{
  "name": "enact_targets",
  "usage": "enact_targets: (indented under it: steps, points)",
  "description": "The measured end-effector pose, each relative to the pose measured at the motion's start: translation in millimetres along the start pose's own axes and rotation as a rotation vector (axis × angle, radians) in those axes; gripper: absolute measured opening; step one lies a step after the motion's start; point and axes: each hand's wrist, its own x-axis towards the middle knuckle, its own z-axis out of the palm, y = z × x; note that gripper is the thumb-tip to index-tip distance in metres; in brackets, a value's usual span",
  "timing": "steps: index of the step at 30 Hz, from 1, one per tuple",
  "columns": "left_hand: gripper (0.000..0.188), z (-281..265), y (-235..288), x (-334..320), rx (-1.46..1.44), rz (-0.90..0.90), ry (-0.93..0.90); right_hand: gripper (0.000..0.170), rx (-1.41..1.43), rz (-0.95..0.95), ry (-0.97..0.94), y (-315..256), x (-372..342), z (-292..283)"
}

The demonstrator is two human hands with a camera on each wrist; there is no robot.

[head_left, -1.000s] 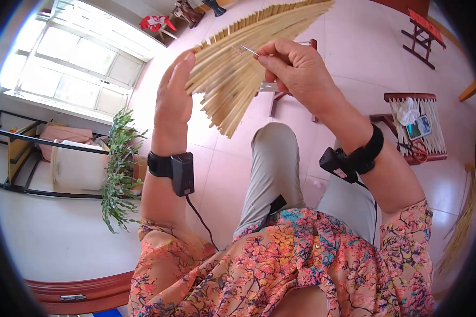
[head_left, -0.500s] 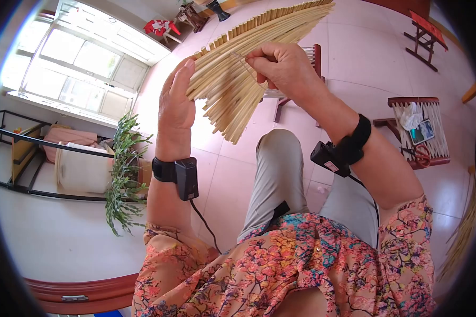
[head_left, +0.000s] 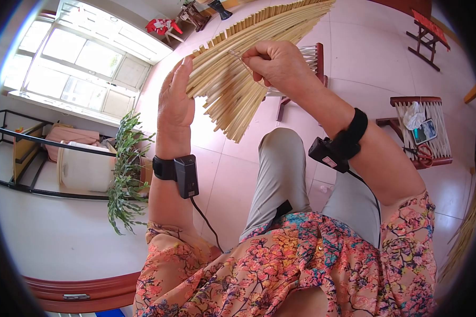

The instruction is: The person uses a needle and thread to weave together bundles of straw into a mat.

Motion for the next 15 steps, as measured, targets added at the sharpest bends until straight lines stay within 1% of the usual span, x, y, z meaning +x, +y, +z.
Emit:
enact_targets:
  steps: [4, 6, 8, 9, 12, 15]
  points:
    - [0.039, -1.3, -0.4, -0.1, 0.01, -0.003, 0.007, 0.02, 0.016, 0.005, 0.01, -2.2, -2.4, 0.6]
    - [0.042, -1.0, 1.3, -1.2, 0.046, 0.005, -0.064, 0.02, 0.024, 0.009, 0.013, -1.6, -1.8, 0.7]
    - [0.043, -1.4, 0.2, -1.6, 0.056, 0.003, -0.056, 0.017, -0.037, -0.055, 0.037, 1.7, 1.8, 2.5]
    - [0.044, -1.2, -0.1, -1.8, 0.066, 0.003, -0.049, 0.017, -0.038, -0.055, 0.036, 1.6, 1.7, 2.6]
    - [0.045, -2.5, -0.5, -1.9, 0.048, 0.008, -0.084, 0.017, -0.061, -0.05, 0.031, 0.5, 1.3, 3.3]
    - [0.048, -4.7, -4.6, -0.6, -0.02, -0.009, -0.049, 0.019, -0.062, -0.037, 0.022, 1.3, 1.8, 4.4]
